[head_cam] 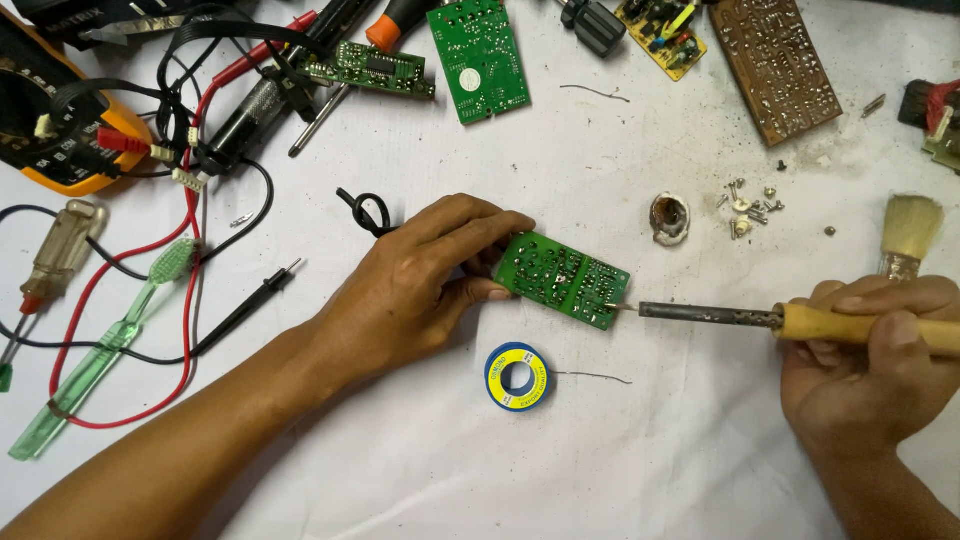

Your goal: Soldering electronic components onto a printed circuit board using a soldering iron and solder wire on a workbench.

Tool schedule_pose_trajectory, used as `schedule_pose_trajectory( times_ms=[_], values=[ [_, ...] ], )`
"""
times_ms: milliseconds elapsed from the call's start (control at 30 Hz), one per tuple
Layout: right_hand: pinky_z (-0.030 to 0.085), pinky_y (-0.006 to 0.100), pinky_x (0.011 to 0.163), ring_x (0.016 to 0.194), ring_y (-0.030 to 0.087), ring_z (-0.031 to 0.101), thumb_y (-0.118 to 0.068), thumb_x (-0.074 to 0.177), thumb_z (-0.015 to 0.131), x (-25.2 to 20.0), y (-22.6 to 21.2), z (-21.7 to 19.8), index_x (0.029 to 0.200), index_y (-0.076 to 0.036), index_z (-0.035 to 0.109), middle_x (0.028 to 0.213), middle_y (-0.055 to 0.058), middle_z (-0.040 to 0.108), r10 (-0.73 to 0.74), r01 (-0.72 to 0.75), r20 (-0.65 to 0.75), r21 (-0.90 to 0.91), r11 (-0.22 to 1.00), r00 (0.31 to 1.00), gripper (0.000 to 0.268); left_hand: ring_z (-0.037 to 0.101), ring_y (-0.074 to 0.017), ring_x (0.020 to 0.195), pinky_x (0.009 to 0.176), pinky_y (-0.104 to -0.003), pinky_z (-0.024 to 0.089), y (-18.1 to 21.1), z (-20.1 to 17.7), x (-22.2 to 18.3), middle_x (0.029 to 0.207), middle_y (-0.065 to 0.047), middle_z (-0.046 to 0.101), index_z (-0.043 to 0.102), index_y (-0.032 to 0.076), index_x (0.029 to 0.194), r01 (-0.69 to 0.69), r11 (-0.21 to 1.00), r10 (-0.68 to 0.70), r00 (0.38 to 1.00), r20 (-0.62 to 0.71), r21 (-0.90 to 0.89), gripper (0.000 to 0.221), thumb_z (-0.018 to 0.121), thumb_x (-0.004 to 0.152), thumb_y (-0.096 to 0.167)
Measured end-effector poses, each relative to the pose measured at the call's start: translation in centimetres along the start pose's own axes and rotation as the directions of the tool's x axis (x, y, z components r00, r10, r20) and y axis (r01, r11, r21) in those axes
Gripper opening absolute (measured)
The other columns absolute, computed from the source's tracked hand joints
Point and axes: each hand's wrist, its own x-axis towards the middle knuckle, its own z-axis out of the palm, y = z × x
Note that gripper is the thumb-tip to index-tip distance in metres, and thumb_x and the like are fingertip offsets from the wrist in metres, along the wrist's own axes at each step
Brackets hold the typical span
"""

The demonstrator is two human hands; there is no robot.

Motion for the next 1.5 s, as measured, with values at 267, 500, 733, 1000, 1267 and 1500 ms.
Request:
schedule_pose_trajectory(
  times_ms=[267,500,733,1000,1267,1500],
  values=[
    [0.03,0.024,0.055,0.052,0.01,0.03,-0.034,0.1,0.057,0.2,0.8,-0.7,0.091,-0.011,0.047,0.072,0.003,0.04,-0.044,0.045,0.076,-0.011,0.999,0.996,0.026,0.066,-0.0304,0.11,0.096,-0.038,0.057,-0.1,0.1,-0.1,0.127,-0.015,0.061,0.055,0.003,0.139,-0.003,1.0,0.003,1.0,-0.004,0.005,0.048,0.071,0.094,0.002],
    [0.032,0.025,0.056,0.053,0.011,0.034,-0.039,0.099,0.062,0.1,0.8,-0.9,0.091,-0.012,0.048,0.074,0.003,0.043,-0.028,0.029,0.074,-0.016,0.999,0.997,0.031,0.066,-0.0305,0.11,0.096,-0.038,0.057,-0.2,0.1,-0.1,0.127,-0.015,0.061,0.055,0.004,0.139,-0.006,1.0,0.006,1.0,-0.003,-0.001,0.046,0.07,0.096,0.005],
    [0.033,0.025,0.055,0.054,0.01,0.033,-0.03,0.1,0.055,0.0,0.8,-0.8,0.093,-0.012,0.046,0.079,0.004,0.046,-0.022,0.023,0.058,-0.012,1.0,0.998,0.021,0.066,-0.031,0.11,0.096,-0.038,0.057,-0.1,0.1,0.0,0.125,-0.016,0.061,0.055,0.002,0.139,-0.018,1.0,0.018,1.0,-0.014,0.004,0.045,0.071,0.096,0.006],
    [0.032,0.023,0.052,0.053,0.011,0.033,-0.041,0.1,0.063,-0.1,0.6,-0.4,0.089,-0.012,0.048,0.079,0.003,0.042,-0.052,0.053,0.024,-0.016,0.998,0.998,0.035,0.066,-0.0291,0.108,0.094,-0.037,0.058,0.1,0.0,0.0,0.125,-0.015,0.061,0.055,0.003,0.138,-0.011,1.0,0.011,1.0,-0.012,-0.011,0.045,0.072,0.096,0.006],
    [0.042,0.028,0.056,0.055,0.018,0.043,-0.035,0.103,0.059,-0.5,1.4,-1.4,0.096,-0.007,0.048,0.074,0.009,0.045,-0.101,0.103,0.093,-0.015,0.995,0.991,0.031,0.066,-0.029,0.107,0.094,-0.038,0.057,0.1,0.1,0.0,0.126,-0.015,0.061,0.056,0.003,0.137,0.006,1.0,-0.006,1.0,-0.014,0.007,0.045,0.072,0.096,0.008],
    [0.038,0.026,0.056,0.054,0.014,0.04,-0.04,0.103,0.061,-0.3,1.3,-1.4,0.096,-0.007,0.048,0.07,0.006,0.043,-0.122,0.125,0.123,-0.012,0.992,0.985,0.036,0.066,-0.0282,0.105,0.093,-0.037,0.057,0.2,0.0,0.1,0.124,-0.014,0.061,0.056,0.002,0.137,0.006,1.0,-0.006,1.0,-0.014,-0.002,0.044,0.072,0.096,0.007]
  ],
)
